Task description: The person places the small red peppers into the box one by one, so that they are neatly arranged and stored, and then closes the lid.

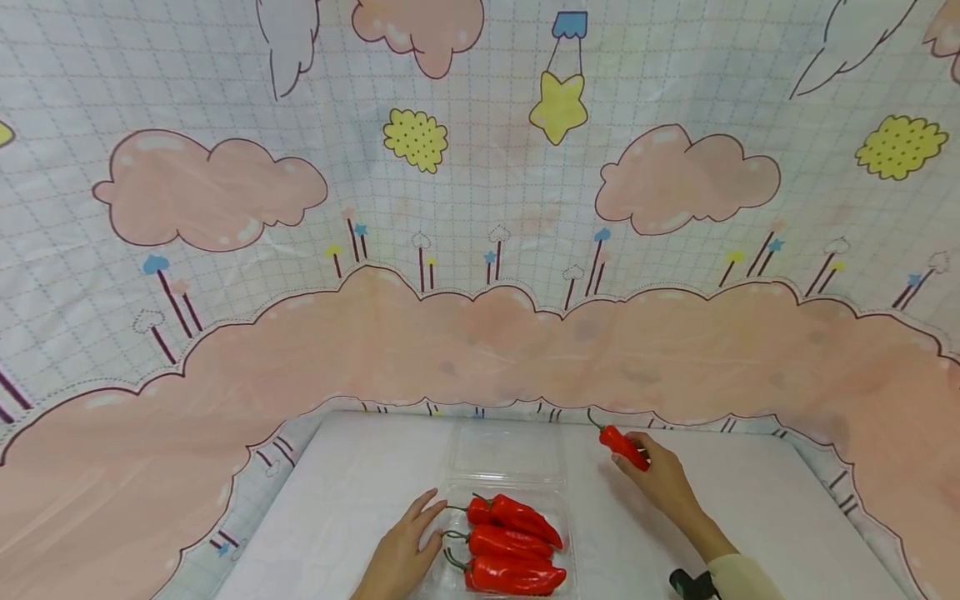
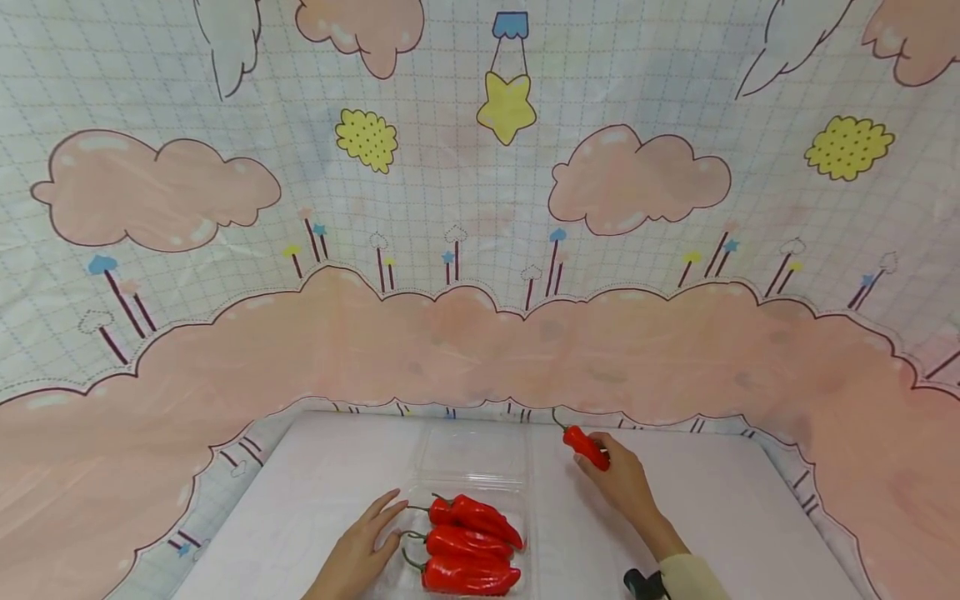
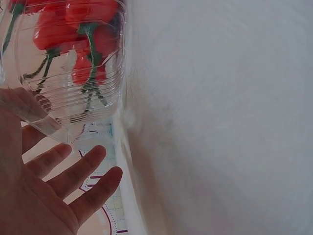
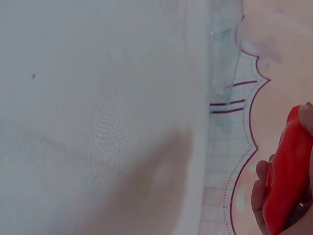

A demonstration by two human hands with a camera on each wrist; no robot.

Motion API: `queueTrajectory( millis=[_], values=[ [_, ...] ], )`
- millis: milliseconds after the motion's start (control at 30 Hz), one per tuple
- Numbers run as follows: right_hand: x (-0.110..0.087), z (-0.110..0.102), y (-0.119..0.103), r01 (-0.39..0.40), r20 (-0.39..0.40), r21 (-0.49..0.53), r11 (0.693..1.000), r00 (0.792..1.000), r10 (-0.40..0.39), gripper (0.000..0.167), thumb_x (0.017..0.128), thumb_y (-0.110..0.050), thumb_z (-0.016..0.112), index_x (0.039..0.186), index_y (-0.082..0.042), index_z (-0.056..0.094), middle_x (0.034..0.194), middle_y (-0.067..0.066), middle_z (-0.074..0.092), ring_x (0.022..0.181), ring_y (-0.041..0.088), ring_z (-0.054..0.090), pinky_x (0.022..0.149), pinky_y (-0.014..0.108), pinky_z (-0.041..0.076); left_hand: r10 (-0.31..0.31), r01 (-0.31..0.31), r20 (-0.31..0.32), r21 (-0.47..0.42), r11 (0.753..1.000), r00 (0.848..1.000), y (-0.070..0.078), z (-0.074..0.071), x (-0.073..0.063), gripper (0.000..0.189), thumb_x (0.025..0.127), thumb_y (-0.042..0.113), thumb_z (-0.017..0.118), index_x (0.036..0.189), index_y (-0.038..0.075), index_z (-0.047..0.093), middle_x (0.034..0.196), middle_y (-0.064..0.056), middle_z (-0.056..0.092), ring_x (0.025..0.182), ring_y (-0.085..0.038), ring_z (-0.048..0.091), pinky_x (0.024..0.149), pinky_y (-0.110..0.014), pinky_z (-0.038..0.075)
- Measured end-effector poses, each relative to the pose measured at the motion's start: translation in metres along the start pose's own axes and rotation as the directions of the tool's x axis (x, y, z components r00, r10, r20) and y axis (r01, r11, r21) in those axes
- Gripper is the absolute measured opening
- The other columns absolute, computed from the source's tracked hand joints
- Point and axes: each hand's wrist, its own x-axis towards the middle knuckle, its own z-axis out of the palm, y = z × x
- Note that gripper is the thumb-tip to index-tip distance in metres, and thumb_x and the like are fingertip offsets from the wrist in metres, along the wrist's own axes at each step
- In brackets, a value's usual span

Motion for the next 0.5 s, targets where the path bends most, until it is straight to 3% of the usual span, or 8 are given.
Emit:
queueTrajectory(
  millis=[200,500],
  values=[
    [-0.007,-0.001,-0.009,0.042,-0.046,0.023,0.999,0.998,-0.041,0.053,0.090,-0.042,0.069,0.128,-0.007,0.057,0.113,0.016,0.068,0.098,0.027,0.063,0.079,0.042,0.058,0.006,-0.006,-0.010,0.005,1.000,1.000,0.000,0.000,0.000,0.042,0.090,0.019,0.065,0.131,0.013,0.062,0.146,-0.006,0.052,0.112,-0.027,0.066,0.085,-0.048,0.057],
    [-0.017,-0.002,-0.025,0.050,-0.066,0.055,0.997,0.997,-0.046,0.050,0.087,-0.038,0.074,0.126,-0.010,0.060,0.110,0.012,0.070,0.095,0.023,0.063,0.075,0.028,0.057,-0.001,0.001,-0.009,0.010,1.000,1.000,-0.001,0.001,0.000,0.042,0.090,0.019,0.065,0.131,0.014,0.062,0.146,-0.005,0.052,0.113,-0.026,0.065,0.086,-0.049,0.056]
  ],
)
